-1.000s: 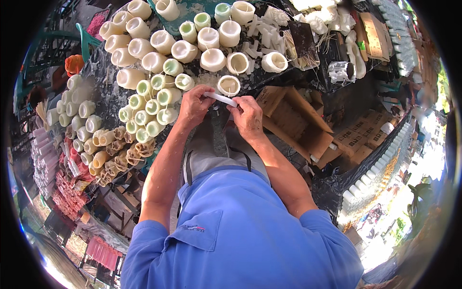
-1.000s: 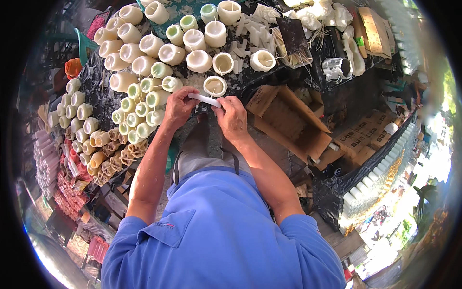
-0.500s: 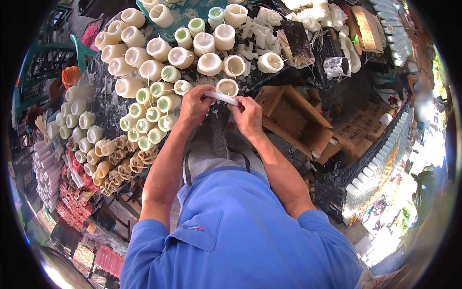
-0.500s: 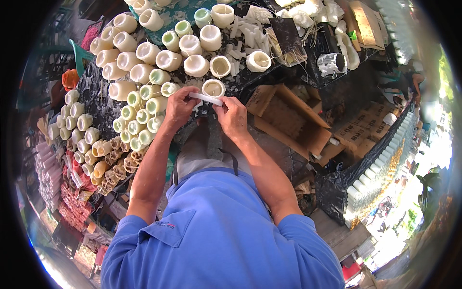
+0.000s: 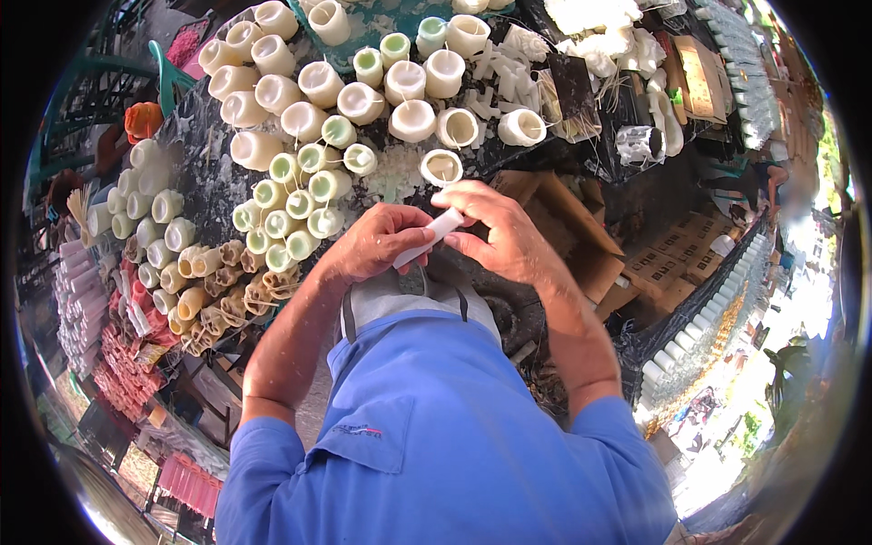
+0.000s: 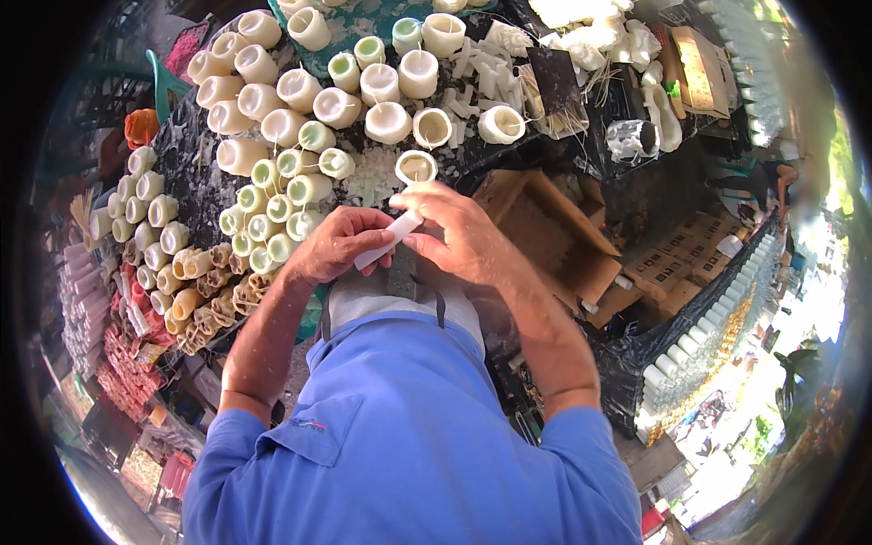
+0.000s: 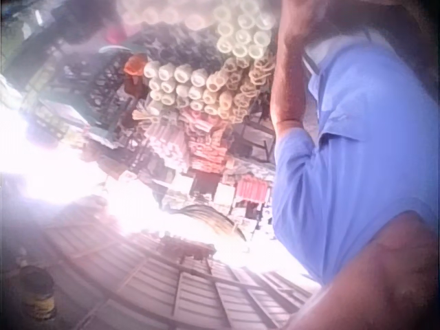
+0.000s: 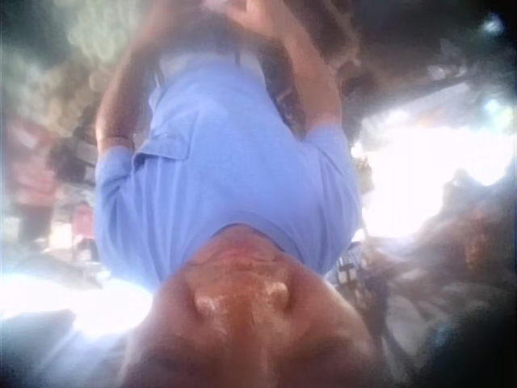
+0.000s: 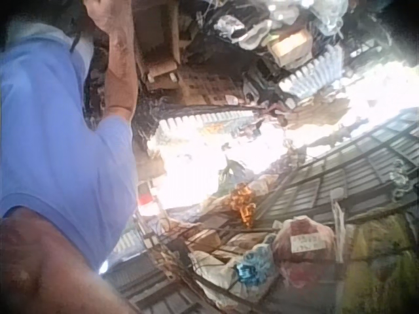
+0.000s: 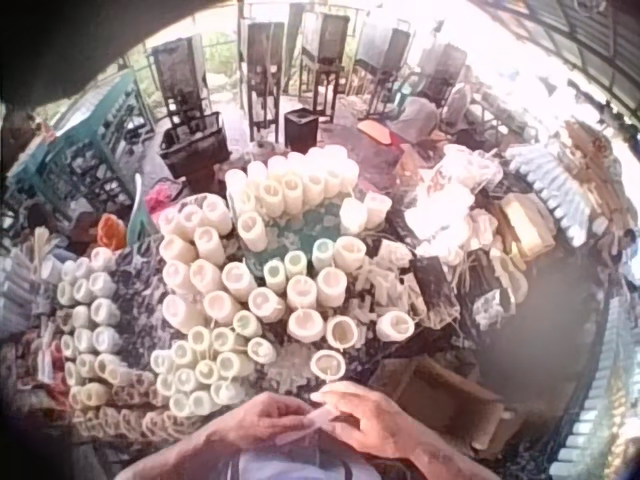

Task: The person inserts wicks into small cylindrical candle molds arranged on a table. They repeatedly pick up wicks and place them into the molds, then set the finished units aside. The person also retrieves additional wicks from a cardboard box during the process.

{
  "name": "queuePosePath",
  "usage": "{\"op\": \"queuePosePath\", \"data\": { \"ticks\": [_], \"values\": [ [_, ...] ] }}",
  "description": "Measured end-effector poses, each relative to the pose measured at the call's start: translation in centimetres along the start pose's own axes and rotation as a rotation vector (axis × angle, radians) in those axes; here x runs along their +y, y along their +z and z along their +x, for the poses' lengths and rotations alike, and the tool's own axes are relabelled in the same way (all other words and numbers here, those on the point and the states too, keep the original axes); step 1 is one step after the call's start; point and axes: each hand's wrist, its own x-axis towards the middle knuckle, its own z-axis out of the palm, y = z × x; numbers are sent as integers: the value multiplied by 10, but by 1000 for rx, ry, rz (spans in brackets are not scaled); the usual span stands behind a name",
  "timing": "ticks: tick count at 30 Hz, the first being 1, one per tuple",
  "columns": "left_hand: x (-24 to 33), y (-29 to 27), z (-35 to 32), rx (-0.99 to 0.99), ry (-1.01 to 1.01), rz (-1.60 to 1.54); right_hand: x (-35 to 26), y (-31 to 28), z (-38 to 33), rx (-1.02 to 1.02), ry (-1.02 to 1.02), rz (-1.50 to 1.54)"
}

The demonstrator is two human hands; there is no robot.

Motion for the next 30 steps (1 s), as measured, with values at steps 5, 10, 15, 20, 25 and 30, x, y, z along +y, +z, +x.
{"op": "queuePosePath", "data": {
  "ticks": [5, 10, 15, 20, 25, 30],
  "values": [
    [15, -8, -6, -117, -25, -100, -14, -19, 20, -397, 34, -116],
    [14, -6, -8, -162, -35, -102, -21, -14, 17, -382, -57, -97],
    [12, 2, -7, -156, 5, -147, -16, -13, 12, -307, -120, -83],
    [9, 6, -3, -159, 15, -98, -4, -9, 0, -224, -178, -28],
    [-3, 16, 2, -144, -26, -142, 18, 2, -24, -88, -113, 47],
    [-19, 30, 12, -186, -101, -164, 33, 15, -62, -13, 118, 244]
  ]
}}
